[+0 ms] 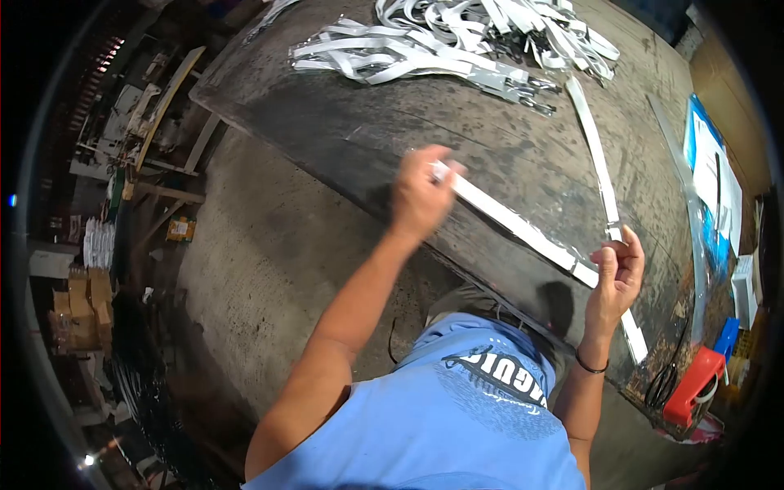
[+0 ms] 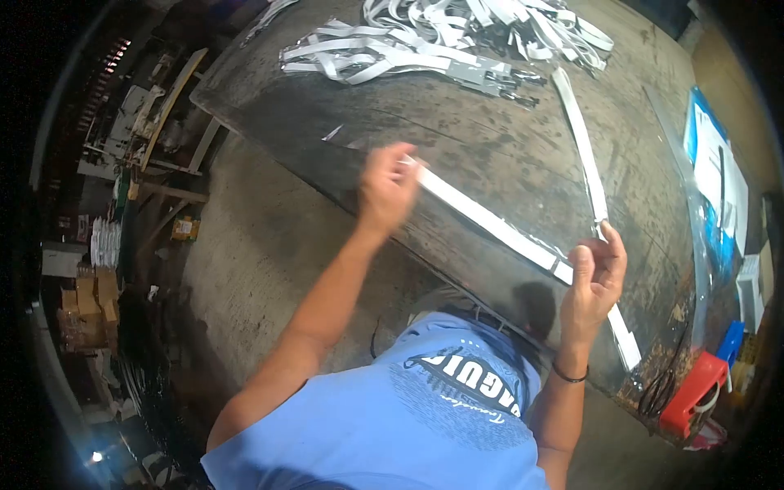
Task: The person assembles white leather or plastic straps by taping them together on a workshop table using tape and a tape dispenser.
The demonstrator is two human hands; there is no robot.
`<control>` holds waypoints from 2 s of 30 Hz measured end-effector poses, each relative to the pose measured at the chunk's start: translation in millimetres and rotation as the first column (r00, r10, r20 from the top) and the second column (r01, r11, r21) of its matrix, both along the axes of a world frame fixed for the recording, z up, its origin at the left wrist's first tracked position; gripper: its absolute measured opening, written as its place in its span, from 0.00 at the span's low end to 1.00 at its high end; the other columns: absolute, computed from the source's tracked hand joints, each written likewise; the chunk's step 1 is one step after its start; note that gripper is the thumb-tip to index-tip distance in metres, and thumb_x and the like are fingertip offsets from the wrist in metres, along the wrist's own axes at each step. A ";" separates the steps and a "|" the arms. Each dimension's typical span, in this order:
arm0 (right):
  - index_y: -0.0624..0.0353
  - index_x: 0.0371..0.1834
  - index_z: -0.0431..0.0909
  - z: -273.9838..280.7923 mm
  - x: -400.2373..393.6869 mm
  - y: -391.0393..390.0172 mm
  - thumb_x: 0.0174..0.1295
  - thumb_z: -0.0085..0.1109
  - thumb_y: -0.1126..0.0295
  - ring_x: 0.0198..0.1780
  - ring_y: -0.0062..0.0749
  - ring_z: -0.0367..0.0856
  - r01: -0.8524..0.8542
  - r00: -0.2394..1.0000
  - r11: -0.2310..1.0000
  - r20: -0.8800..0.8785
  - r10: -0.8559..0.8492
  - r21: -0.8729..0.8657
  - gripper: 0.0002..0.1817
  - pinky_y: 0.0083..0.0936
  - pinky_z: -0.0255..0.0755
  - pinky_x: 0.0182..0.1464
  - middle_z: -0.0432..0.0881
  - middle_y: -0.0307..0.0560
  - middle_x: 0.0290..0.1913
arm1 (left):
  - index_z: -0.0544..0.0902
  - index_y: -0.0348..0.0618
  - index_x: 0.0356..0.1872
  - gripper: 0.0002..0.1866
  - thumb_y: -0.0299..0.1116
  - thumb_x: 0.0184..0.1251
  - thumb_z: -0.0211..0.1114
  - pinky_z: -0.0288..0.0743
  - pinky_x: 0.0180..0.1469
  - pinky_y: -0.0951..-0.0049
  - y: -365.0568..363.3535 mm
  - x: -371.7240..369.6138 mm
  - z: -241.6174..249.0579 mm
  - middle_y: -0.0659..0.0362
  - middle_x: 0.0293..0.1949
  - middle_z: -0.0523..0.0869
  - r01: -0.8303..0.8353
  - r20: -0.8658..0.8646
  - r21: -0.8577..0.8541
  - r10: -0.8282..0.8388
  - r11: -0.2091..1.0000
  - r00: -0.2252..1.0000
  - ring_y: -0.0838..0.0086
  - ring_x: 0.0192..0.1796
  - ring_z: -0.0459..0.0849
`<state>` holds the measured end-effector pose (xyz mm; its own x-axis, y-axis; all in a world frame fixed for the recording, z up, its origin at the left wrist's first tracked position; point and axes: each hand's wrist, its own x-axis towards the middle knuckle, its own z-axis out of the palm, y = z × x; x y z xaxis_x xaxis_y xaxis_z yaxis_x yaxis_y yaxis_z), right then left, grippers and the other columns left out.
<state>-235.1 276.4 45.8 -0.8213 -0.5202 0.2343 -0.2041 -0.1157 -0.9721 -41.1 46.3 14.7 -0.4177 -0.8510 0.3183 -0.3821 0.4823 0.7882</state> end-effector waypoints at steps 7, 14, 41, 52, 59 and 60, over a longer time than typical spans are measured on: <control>0.57 0.75 0.59 -6.1 39.3 -65.4 0.64 0.60 0.78 0.47 0.28 0.80 -0.350 0.901 0.930 -0.231 0.368 0.117 0.35 0.24 0.75 0.51 0.81 0.48 0.47 | 0.48 0.41 0.78 0.48 0.42 0.64 0.69 0.81 0.43 0.62 -102.6 50.5 -3.6 0.46 0.43 0.85 -0.490 0.244 0.281 0.432 0.825 0.868 0.59 0.36 0.85; 0.62 0.59 0.74 -11.6 31.8 -79.3 0.68 0.58 0.70 0.45 0.26 0.80 -0.559 0.722 0.816 0.397 0.567 -0.149 0.18 0.25 0.77 0.49 0.80 0.44 0.46 | 0.43 0.40 0.78 0.50 0.29 0.62 0.68 0.81 0.36 0.71 -93.8 29.8 -11.6 0.48 0.44 0.82 -0.288 -0.271 0.509 0.469 0.811 0.841 0.69 0.36 0.83; 0.57 0.74 0.60 -8.4 27.8 -61.3 0.63 0.60 0.77 0.42 0.27 0.80 -0.431 0.889 0.894 -0.113 0.444 0.127 0.35 0.24 0.74 0.47 0.81 0.47 0.44 | 0.57 0.35 0.74 0.44 0.48 0.64 0.68 0.78 0.28 0.71 -97.9 70.6 13.3 0.52 0.35 0.85 -0.551 0.149 0.464 0.552 0.694 0.821 0.71 0.27 0.82; 0.57 0.79 0.48 -33.3 51.8 -115.0 0.54 0.63 0.81 0.59 0.51 0.76 -0.429 0.592 0.813 -0.557 0.583 0.395 0.48 0.40 0.69 0.60 0.80 0.54 0.57 | 0.34 0.38 0.77 0.58 0.29 0.59 0.72 0.83 0.31 0.73 -113.3 35.6 -1.9 0.45 0.43 0.81 -0.356 -0.143 0.604 0.537 0.713 0.831 0.70 0.30 0.83; 0.60 0.78 0.48 -35.6 54.1 -116.0 0.53 0.63 0.82 0.59 0.51 0.76 -0.419 0.610 0.830 -0.563 0.557 0.367 0.48 0.40 0.69 0.60 0.80 0.55 0.58 | 0.34 0.31 0.76 0.58 0.33 0.61 0.73 0.84 0.38 0.67 -84.3 35.1 -8.0 0.43 0.50 0.78 -0.074 -0.418 0.787 0.618 0.612 0.666 0.64 0.38 0.85; 0.60 0.78 0.48 -37.6 54.7 -114.7 0.53 0.63 0.82 0.59 0.51 0.76 -0.420 0.611 0.828 -0.559 0.560 0.371 0.48 0.40 0.69 0.60 0.80 0.55 0.58 | 0.34 0.31 0.76 0.58 0.33 0.61 0.73 0.84 0.38 0.67 -86.8 33.6 -8.8 0.43 0.50 0.78 -0.075 -0.413 0.790 0.620 0.608 0.667 0.64 0.38 0.85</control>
